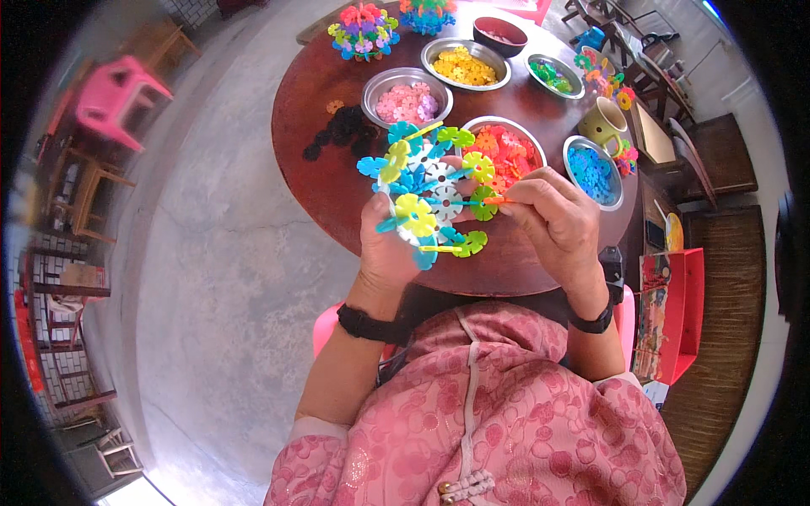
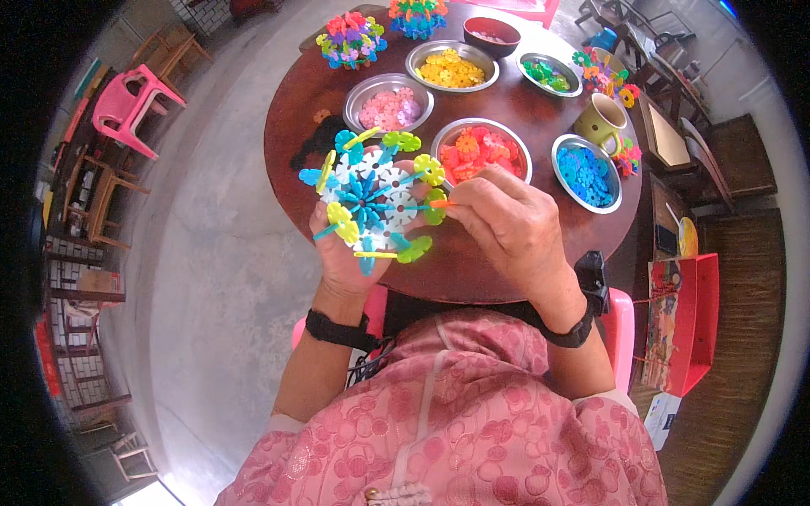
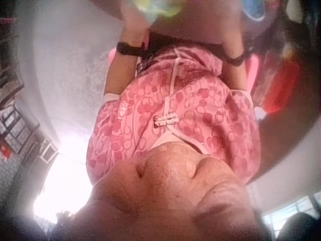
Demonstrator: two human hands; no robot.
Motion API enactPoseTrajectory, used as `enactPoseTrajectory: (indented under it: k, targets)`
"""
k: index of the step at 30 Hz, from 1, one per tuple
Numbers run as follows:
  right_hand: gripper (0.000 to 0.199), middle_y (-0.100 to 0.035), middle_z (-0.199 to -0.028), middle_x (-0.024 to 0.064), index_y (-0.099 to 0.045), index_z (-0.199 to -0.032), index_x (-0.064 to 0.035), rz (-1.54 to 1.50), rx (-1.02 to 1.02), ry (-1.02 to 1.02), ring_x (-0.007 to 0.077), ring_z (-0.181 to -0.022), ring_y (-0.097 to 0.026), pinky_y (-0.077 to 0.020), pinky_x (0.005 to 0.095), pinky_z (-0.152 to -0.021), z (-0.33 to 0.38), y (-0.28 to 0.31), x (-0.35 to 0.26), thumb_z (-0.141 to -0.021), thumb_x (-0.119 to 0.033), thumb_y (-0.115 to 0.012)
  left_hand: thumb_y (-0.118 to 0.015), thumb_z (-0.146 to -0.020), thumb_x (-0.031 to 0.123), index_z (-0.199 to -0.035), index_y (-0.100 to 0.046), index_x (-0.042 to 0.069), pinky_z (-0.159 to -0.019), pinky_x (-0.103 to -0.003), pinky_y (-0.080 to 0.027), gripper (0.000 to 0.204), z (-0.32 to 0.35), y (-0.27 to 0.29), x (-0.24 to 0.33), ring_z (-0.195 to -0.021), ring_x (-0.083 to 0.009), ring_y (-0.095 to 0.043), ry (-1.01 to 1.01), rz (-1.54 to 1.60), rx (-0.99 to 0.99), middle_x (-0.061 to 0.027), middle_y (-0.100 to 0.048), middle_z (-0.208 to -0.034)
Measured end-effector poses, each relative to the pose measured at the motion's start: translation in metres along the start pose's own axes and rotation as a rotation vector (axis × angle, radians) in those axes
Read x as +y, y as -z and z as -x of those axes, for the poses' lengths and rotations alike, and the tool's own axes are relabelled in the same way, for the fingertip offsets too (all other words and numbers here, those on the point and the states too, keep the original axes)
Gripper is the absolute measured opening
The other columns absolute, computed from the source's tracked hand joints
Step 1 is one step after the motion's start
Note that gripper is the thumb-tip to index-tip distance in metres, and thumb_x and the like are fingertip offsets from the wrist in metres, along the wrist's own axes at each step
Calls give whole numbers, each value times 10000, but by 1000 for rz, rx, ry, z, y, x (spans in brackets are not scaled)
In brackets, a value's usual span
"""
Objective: The recorder sits at a table and assembles colorful snowflake-shaped interlocking blocks to build a spherical structure.
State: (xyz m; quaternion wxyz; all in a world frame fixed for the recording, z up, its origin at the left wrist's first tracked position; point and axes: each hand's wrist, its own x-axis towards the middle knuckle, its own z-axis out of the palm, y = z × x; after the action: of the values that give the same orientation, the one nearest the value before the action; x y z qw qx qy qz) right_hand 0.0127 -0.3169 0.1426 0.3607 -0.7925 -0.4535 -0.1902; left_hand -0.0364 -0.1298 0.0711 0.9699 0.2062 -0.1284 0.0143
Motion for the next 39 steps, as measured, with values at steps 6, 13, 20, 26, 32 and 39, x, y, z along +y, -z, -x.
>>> enactPoseTrajectory:
  k: [6,13,20,26,32,39]
  targets:
    - [94,-595,-789,107,-622,-864,-43,-16,-40,-3,297,-710,-624,-487,375,-601,-4,0,4,-816,-93,-686,-665,-799,518,-1423,-346,32,-930,-520,-517,852,1,-2,0,-1165,-327,-569,-3,-44,53,-169,-500,-1338]
    - [100,-628,-876,128,-631,-883,-25,-91,-61,-40,316,-779,-639,-502,367,-661,-19,19,18,-812,-79,-677,-407,-739,863,-1465,-301,51,-1008,-585,-421,1095,-1,0,3,-1289,-386,-457,-30,-32,22,-205,-395,-1459]
    - [70,-635,-892,116,-629,-863,-20,-170,-204,-68,313,-779,-635,-504,368,-687,-32,29,20,-820,-72,-652,-355,-924,677,-1343,-469,79,-997,-594,-424,739,-3,18,8,-1194,-442,-524,215,139,139,-262,-533,-1303]
    - [81,-633,-867,111,-623,-836,-7,-314,-386,-10,295,-818,-629,-495,360,-740,-41,26,40,-800,-66,-663,-502,-953,458,-1317,-461,21,-962,-468,-488,570,-4,9,14,-1085,-330,-612,349,47,181,-205,-617,-1178]
    - [88,-617,-832,134,-608,-818,-9,-309,-453,42,324,-799,-614,-486,395,-721,-32,2,66,-797,-81,-653,-650,-844,216,-1267,-478,11,-987,-413,-481,501,-3,21,15,-1136,-237,-581,350,-455,222,-132,-608,-1172]
    - [101,-609,-807,149,-604,-860,-8,-178,-360,-34,348,-778,-612,-488,415,-691,-32,-5,104,-785,-63,-643,-567,-846,32,-1161,-562,34,-760,-241,-470,314,-1,28,1,-861,-102,-568,337,-1026,471,-46,-613,-1045]
